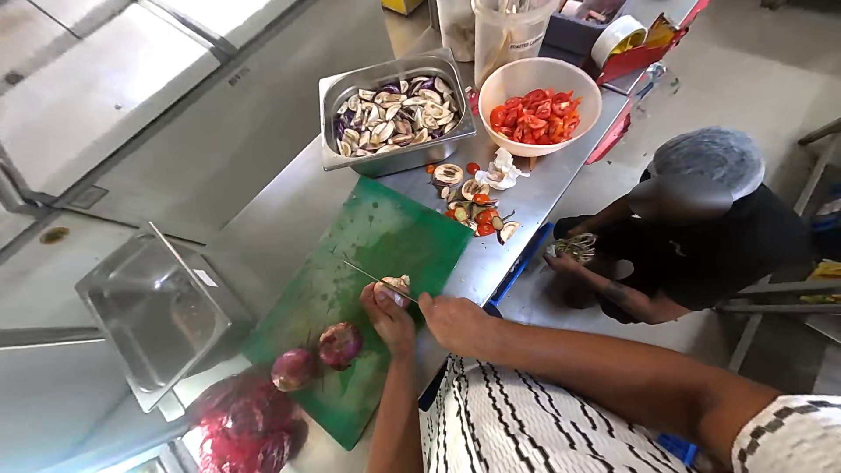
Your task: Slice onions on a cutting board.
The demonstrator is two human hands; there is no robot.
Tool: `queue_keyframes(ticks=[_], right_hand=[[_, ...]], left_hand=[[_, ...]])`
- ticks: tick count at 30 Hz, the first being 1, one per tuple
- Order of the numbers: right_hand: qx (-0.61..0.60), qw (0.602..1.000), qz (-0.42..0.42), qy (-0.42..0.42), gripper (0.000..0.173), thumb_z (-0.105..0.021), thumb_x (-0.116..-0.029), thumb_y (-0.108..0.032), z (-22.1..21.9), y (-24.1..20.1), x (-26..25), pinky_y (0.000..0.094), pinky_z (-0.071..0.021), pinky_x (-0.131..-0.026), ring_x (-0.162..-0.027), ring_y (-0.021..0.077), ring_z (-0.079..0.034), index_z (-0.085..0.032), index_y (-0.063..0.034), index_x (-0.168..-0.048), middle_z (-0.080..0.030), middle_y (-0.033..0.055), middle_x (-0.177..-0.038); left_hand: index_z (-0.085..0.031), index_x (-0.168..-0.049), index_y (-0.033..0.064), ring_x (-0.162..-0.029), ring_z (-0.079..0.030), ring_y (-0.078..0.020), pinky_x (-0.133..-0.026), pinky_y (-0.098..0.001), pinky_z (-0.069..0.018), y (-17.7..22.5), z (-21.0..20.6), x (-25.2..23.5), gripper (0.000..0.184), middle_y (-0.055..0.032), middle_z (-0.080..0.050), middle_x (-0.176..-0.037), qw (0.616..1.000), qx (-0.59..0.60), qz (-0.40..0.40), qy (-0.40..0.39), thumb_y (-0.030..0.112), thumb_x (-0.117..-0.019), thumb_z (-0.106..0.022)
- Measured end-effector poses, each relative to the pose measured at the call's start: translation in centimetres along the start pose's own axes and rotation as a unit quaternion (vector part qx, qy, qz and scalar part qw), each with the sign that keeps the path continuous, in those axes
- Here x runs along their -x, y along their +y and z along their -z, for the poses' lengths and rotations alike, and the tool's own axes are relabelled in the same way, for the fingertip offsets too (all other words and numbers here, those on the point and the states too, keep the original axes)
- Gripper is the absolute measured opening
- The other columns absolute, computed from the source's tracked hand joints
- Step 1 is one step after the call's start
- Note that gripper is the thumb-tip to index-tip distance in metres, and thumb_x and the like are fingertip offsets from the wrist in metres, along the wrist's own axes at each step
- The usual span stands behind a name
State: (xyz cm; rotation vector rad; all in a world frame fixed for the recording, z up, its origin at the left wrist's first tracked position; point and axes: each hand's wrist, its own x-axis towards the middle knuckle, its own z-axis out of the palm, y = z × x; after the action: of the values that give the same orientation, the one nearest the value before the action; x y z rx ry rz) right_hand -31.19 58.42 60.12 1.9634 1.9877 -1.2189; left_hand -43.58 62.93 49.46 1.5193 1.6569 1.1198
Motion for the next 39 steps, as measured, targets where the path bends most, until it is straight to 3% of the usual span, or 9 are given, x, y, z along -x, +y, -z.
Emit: queue_keyframes(ticks=[3,9,12,14,18,24,31,36,39], right_hand=[[-0.002,1.000,-0.009,-0.028,0.032,-0.041,-0.1071,-0.005,-0.3,0.8,0.8,0.0550,-0.0574,-0.085,-0.106,0.0424,-0.068,-0.042,-0.0003,-0.139,-0.062,0.0245,-0.118],[-0.004,1.000,-0.008,0.016,0.029,-0.046,-0.1075,-0.010,0.3,-0.2,-0.7,0.0520,-0.0587,-0.079,-0.099,0.0381,-0.071,-0.047,-0.0030,-0.135,-0.066,0.0202,-0.109],[-0.003,1.000,-0.016,-0.020,0.031,-0.043,-0.1067,-0.007,-0.4,1.5,1.0,0.0556,-0.0571,-0.083,-0.103,0.0417,-0.069,-0.044,-0.0004,-0.138,-0.065,0.0232,-0.111],[-0.013,0.999,-0.027,-0.038,0.032,-0.041,-0.1077,-0.007,-0.4,1.8,1.4,0.0575,-0.0563,-0.085,-0.106,0.0432,-0.069,-0.042,0.0001,-0.139,-0.065,0.0245,-0.112],[-0.079,0.996,-0.012,0.034,0.029,-0.046,-0.1086,-0.017,0.2,0.0,-0.7,0.0577,-0.0582,-0.081,-0.100,0.0393,-0.071,-0.050,-0.0029,-0.134,-0.069,0.0208,-0.108],[-0.065,0.998,0.001,-0.005,0.032,-0.043,-0.1068,-0.007,-1.0,2.5,1.6,0.0601,-0.0559,-0.084,-0.104,0.0444,-0.069,-0.044,0.0014,-0.138,-0.067,0.0258,-0.109],[-0.108,0.993,0.005,0.039,0.031,-0.043,-0.1095,-0.015,-0.1,0.8,-1.5,0.0597,-0.0572,-0.084,-0.104,0.0412,-0.070,-0.047,-0.0016,-0.137,-0.069,0.0230,-0.111],[-0.062,0.998,-0.008,-0.008,0.035,-0.044,-0.1064,-0.006,-1.7,2.8,2.0,0.0607,-0.0551,-0.086,-0.106,0.0455,-0.068,-0.042,0.0026,-0.140,-0.066,0.0271,-0.110],[-0.072,0.997,-0.016,0.003,0.032,-0.042,-0.1096,-0.012,-0.8,1.6,0.9,0.0589,-0.0564,-0.087,-0.107,0.0427,-0.069,-0.045,0.0013,-0.139,-0.067,0.0255,-0.113]], left_hand=[[-0.041,-0.145,-0.0009,-0.115,-0.062,-0.0199,-0.100,-0.0403,-0.0510,0.3,0.1,-0.1,0.054,-0.0184,-0.060,-0.129,1.000,0.000,0.006,-0.003,0.039,-0.1104,-0.028],[-0.041,-0.145,-0.0004,-0.117,-0.062,-0.0233,-0.101,-0.0437,-0.0507,0.1,-0.1,0.1,0.051,-0.0197,-0.059,-0.131,1.000,-0.020,0.004,-0.007,0.035,-0.1105,-0.029],[-0.040,-0.145,-0.0049,-0.116,-0.061,-0.0256,-0.102,-0.0440,-0.0494,0.7,0.4,-0.4,0.052,-0.0228,-0.059,-0.129,1.000,-0.002,0.001,-0.027,0.032,-0.1091,-0.031],[-0.040,-0.142,-0.0077,-0.113,-0.061,-0.0219,-0.100,-0.0395,-0.0503,0.5,0.2,-0.4,0.053,-0.0222,-0.058,-0.126,0.999,0.020,-0.021,-0.033,0.032,-0.1088,-0.032],[-0.040,-0.140,-0.0088,-0.112,-0.061,-0.0149,-0.100,-0.0340,-0.0513,-0.4,0.4,-0.4,0.057,-0.0178,-0.059,-0.124,0.995,0.069,-0.053,-0.049,0.038,-0.1073,-0.039],[-0.037,-0.141,-0.0144,-0.120,-0.055,-0.0187,-0.105,-0.0318,-0.0454,0.0,0.3,-0.9,0.053,-0.0258,-0.053,-0.131,0.994,0.088,-0.047,-0.043,0.024,-0.1050,-0.038],[-0.038,-0.141,-0.0118,-0.120,-0.056,-0.0189,-0.103,-0.0330,-0.0468,-0.4,0.2,-0.8,0.052,-0.0244,-0.053,-0.131,0.995,0.078,-0.047,-0.039,0.026,-0.1061,-0.035],[-0.040,-0.141,-0.0116,-0.123,-0.055,-0.0246,-0.106,-0.0370,-0.0450,0.8,0.2,-0.4,0.049,-0.0277,-0.053,-0.134,0.997,0.054,-0.037,-0.029,0.023,-0.1074,-0.032],[-0.040,-0.141,-0.0118,-0.122,-0.056,-0.0242,-0.106,-0.0367,-0.0449,0.8,0.4,-0.1,0.049,-0.0272,-0.054,-0.133,0.998,0.046,-0.040,-0.025,0.024,-0.1090,-0.032]])
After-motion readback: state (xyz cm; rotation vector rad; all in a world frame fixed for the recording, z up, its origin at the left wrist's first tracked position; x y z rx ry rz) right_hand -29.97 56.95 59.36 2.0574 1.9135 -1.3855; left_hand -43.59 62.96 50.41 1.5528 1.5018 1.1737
